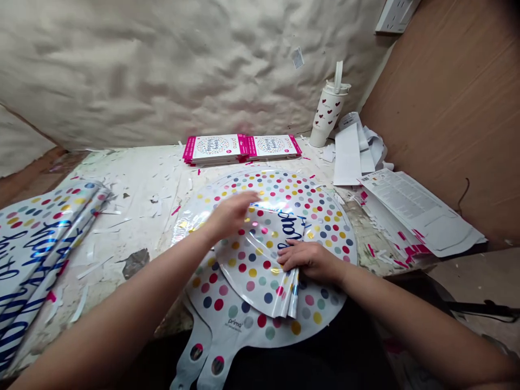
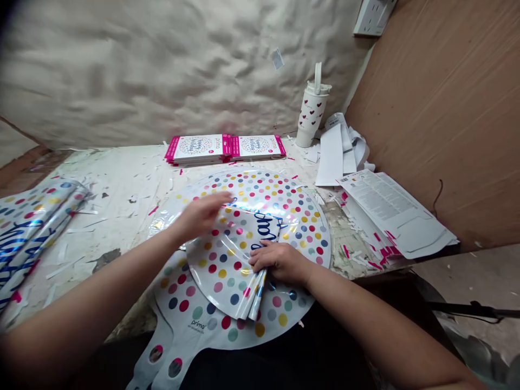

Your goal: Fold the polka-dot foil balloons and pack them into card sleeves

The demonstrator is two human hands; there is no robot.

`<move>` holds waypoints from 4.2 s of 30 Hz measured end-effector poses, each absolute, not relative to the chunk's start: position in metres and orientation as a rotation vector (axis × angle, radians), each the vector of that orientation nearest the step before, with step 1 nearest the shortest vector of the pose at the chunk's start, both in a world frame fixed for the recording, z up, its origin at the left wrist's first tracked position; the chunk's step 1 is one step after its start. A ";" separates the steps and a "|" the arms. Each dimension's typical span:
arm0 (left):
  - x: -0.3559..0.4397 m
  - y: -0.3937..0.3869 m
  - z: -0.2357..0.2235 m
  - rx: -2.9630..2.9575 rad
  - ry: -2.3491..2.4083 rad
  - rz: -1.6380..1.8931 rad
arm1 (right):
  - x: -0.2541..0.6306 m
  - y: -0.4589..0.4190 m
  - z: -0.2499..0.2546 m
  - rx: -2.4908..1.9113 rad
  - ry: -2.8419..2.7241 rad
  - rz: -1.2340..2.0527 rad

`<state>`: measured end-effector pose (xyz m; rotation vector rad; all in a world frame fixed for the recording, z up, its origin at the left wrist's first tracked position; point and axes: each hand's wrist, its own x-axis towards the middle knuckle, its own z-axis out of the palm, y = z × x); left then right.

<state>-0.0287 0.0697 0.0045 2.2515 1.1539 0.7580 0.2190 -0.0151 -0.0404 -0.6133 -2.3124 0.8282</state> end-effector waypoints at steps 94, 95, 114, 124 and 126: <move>-0.056 -0.004 0.011 1.439 1.542 0.325 | 0.180 0.026 -0.005 -1.619 -1.784 1.627; -0.053 0.004 0.012 1.304 1.571 0.315 | 0.177 0.033 -0.003 -1.708 -1.688 1.657; -0.075 0.019 0.033 0.540 1.467 0.398 | 0.136 0.020 -0.036 -1.474 -2.496 0.517; -0.030 0.022 0.038 0.676 1.465 0.541 | 0.245 0.048 -0.002 -1.978 -2.084 -0.122; -0.035 0.017 0.045 0.708 1.402 0.591 | 0.300 0.056 0.007 -2.418 -1.737 -0.243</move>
